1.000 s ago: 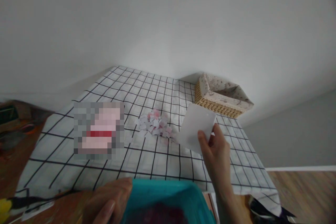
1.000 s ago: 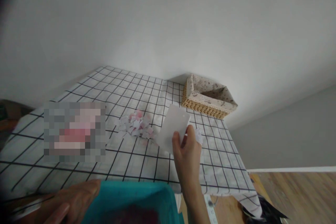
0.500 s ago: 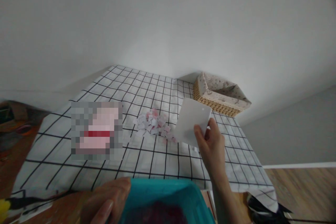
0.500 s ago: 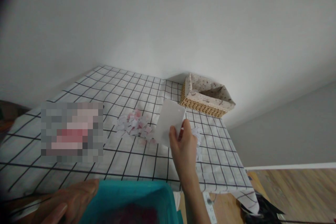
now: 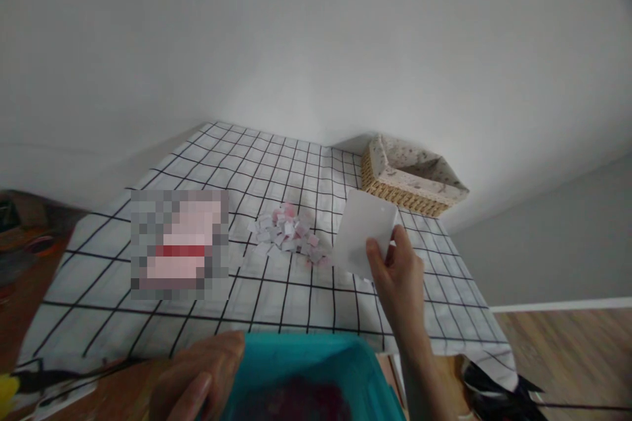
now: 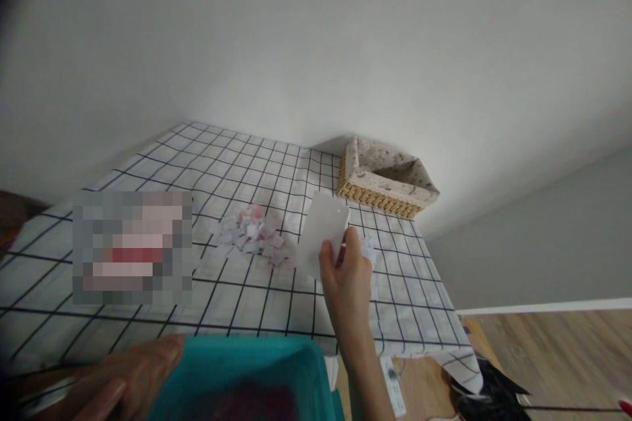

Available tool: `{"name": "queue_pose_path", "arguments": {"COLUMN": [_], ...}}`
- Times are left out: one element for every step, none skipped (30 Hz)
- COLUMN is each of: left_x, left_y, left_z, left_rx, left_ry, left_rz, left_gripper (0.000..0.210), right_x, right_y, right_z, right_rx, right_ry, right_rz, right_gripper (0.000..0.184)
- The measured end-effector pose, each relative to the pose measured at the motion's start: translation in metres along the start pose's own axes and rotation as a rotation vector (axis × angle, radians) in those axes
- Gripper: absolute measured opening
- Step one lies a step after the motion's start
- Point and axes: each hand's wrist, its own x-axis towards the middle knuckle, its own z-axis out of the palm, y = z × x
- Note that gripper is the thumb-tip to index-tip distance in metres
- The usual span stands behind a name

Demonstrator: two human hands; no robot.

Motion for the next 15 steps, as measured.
{"name": "queue_pose_path", "arguments": {"left_x": [0.0003,0.0008,0.0016,0.0025,0.0034,0.004,0.0044,0.0046,0.0045,0.0043,0.004,0.0038,0.0037,0.0037,0.0039], "left_y": [-0.0004,-0.0004,-0.0002,0.0002,0.0007,0.001,0.0013,0.0014,0.0015,0.0015,0.0015,0.0016,0.0018,0.0019,0.0021], "left_z": [0.0001,0.0007,0.0014,0.0023,0.0031,0.0037,0.0041,0.0041,0.004,0.0037,0.0033,0.0031,0.003,0.003,0.0032], "left_rx": [-0.008,-0.013,-0.02,-0.028,-0.033,-0.039,-0.042,-0.04,-0.041,-0.042,-0.042,-0.04,-0.042,-0.044,-0.045], "left_ry": [0.004,0.006,0.002,-0.003,-0.006,-0.008,-0.006,-0.005,-0.004,-0.005,-0.006,-0.008,-0.01,-0.017,-0.021], "left_rz": [0.005,0.012,0.015,0.021,0.027,0.032,0.036,0.04,0.044,0.048,0.047,0.049,0.054,0.058,0.063], "left_gripper": [0.043,0.042,0.042,0.042,0.043,0.043,0.043,0.043,0.043,0.042,0.042,0.041,0.041,0.041,0.041], "right_x": [-0.0001,-0.0002,-0.0001,0.0001,0.0004,0.0008,0.0013,0.0018,0.0022,0.0027,0.0031,0.0035,0.0039,0.0044,0.0048], "right_y": [0.0002,0.0002,0.0,-0.0001,-0.0003,-0.0004,-0.0002,0.0001,0.0007,0.0016,0.0026,0.0036,0.0047,0.0055,0.0061], "right_z": [0.001,0.0021,0.0033,0.0043,0.005,0.0053,0.0052,0.0048,0.0041,0.0032,0.0021,0.0008,-0.0007,-0.0022,-0.0035], "right_rx": [0.009,0.019,0.03,0.039,0.045,0.047,0.047,0.043,0.039,0.034,0.029,0.022,0.013,0.002,-0.01], "right_ry": [-0.011,-0.022,-0.032,-0.039,-0.04,-0.036,-0.029,-0.023,-0.02,-0.021,-0.025,-0.025,-0.021,-0.009,0.007], "right_rz": [-0.002,-0.005,-0.007,-0.007,-0.003,0.002,0.008,0.014,0.019,0.021,0.021,0.021,0.021,0.023,0.025], "right_gripper": [0.011,0.011,0.011,0.01,0.01,0.01,0.01,0.01,0.01,0.01,0.01,0.01,0.011,0.011,0.012]}}
